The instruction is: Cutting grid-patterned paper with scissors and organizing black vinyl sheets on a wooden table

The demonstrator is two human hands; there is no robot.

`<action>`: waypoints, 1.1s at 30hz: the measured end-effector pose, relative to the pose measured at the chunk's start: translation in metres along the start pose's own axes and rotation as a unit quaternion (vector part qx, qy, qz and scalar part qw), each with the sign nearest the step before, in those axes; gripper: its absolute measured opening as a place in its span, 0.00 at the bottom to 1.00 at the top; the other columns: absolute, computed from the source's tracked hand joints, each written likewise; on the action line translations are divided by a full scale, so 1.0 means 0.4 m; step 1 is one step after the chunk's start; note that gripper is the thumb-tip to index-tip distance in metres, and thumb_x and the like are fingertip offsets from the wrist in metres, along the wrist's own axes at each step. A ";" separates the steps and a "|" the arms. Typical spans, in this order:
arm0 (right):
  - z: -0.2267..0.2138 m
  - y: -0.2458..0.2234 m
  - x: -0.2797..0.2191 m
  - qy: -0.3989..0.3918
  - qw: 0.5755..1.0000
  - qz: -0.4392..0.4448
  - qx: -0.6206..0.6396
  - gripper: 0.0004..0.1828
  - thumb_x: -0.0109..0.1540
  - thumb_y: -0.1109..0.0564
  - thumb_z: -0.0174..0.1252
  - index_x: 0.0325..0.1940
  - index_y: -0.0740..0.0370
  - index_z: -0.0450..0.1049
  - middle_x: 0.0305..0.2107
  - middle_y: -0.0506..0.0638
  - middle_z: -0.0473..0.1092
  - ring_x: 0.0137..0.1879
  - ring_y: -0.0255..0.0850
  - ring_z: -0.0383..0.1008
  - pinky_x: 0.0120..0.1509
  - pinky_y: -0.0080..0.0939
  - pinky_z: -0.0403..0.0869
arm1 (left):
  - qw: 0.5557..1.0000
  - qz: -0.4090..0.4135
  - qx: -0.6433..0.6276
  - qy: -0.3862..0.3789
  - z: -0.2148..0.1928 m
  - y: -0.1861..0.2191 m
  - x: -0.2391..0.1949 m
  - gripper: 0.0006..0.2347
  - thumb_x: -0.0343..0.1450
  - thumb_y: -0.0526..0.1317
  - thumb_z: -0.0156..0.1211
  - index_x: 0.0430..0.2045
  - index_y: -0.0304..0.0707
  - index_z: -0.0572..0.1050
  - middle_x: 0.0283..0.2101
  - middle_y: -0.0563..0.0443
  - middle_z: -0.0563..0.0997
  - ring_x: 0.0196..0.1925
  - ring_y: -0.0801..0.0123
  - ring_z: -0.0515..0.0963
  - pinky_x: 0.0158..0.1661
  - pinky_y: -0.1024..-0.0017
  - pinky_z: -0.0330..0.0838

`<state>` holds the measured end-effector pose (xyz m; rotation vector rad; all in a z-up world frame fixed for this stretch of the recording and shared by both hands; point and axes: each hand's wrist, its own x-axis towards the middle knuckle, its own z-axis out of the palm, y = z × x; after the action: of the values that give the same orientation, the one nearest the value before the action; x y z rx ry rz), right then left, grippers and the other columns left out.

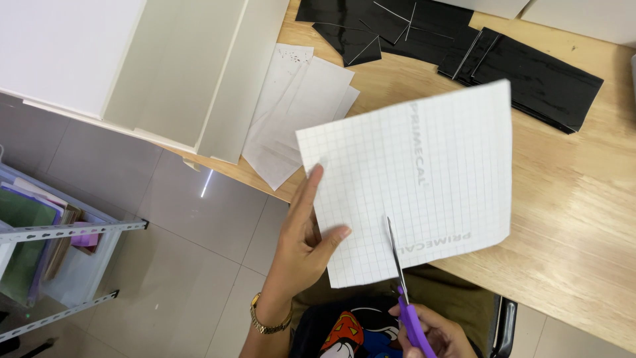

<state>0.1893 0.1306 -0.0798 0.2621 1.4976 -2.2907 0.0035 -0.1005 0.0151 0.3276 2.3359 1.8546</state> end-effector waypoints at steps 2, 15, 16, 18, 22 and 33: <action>0.026 -0.033 -0.002 0.011 0.999 0.037 0.027 0.35 0.56 0.47 0.73 0.61 0.73 0.77 0.19 0.50 0.68 0.22 0.36 0.63 0.26 0.35 0.63 | 0.998 0.049 -0.028 -0.036 0.006 -0.013 -0.003 0.33 0.73 0.36 0.62 0.73 0.38 0.50 0.77 0.40 0.55 0.80 0.54 0.52 0.77 0.52 0.48; -0.006 0.025 0.001 0.045 0.997 0.056 0.017 0.33 0.57 0.52 0.70 0.61 0.74 0.75 0.22 0.56 0.71 0.23 0.40 0.70 0.27 0.38 0.76 | 0.996 -0.039 -0.028 -0.079 0.035 -0.027 -0.021 0.34 0.71 0.36 0.61 0.73 0.42 0.50 0.78 0.44 0.52 0.81 0.58 0.50 0.74 0.63 0.51; -0.009 0.032 0.001 0.061 0.996 0.061 0.003 0.31 0.56 0.54 0.70 0.60 0.73 0.76 0.21 0.56 0.73 0.21 0.41 0.72 0.27 0.37 0.74 | 0.995 -0.060 -0.016 -0.075 0.035 -0.026 -0.021 0.35 0.70 0.36 0.63 0.72 0.46 0.50 0.79 0.46 0.52 0.56 0.71 0.60 0.47 0.73 0.54; -0.007 0.017 0.001 0.078 0.995 0.064 -0.012 0.29 0.56 0.56 0.70 0.59 0.72 0.78 0.19 0.56 0.74 0.20 0.41 0.74 0.27 0.36 0.73 | 0.994 -0.081 -0.004 -0.073 0.039 -0.025 -0.021 0.36 0.69 0.36 0.64 0.72 0.50 0.51 0.79 0.48 0.53 0.32 0.84 0.70 0.20 0.83 0.58; 0.005 -0.066 0.001 -0.041 0.995 0.034 0.079 0.35 0.61 0.44 0.64 0.61 0.77 0.72 0.22 0.55 0.69 0.24 0.39 0.65 0.29 0.36 0.66 | 0.992 -0.103 -0.011 -0.066 0.037 -0.022 -0.024 0.37 0.68 0.36 0.65 0.72 0.54 0.51 0.79 0.52 0.52 0.21 0.80 0.59 0.22 0.84 0.62; -0.002 -0.165 0.014 -0.035 0.990 0.121 0.069 0.35 0.58 0.38 0.63 0.52 0.75 0.78 0.24 0.57 0.75 0.27 0.44 0.75 0.30 0.39 0.71 | 0.976 -0.104 -0.128 -0.140 0.046 0.049 -0.045 0.37 0.68 0.31 0.63 0.72 0.41 0.50 0.79 0.43 0.47 0.81 0.61 0.45 0.74 0.62 0.42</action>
<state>0.1567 0.1533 -0.0268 0.3753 1.2033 -2.1865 0.0270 -0.0834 0.0296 0.2781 1.8483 1.8434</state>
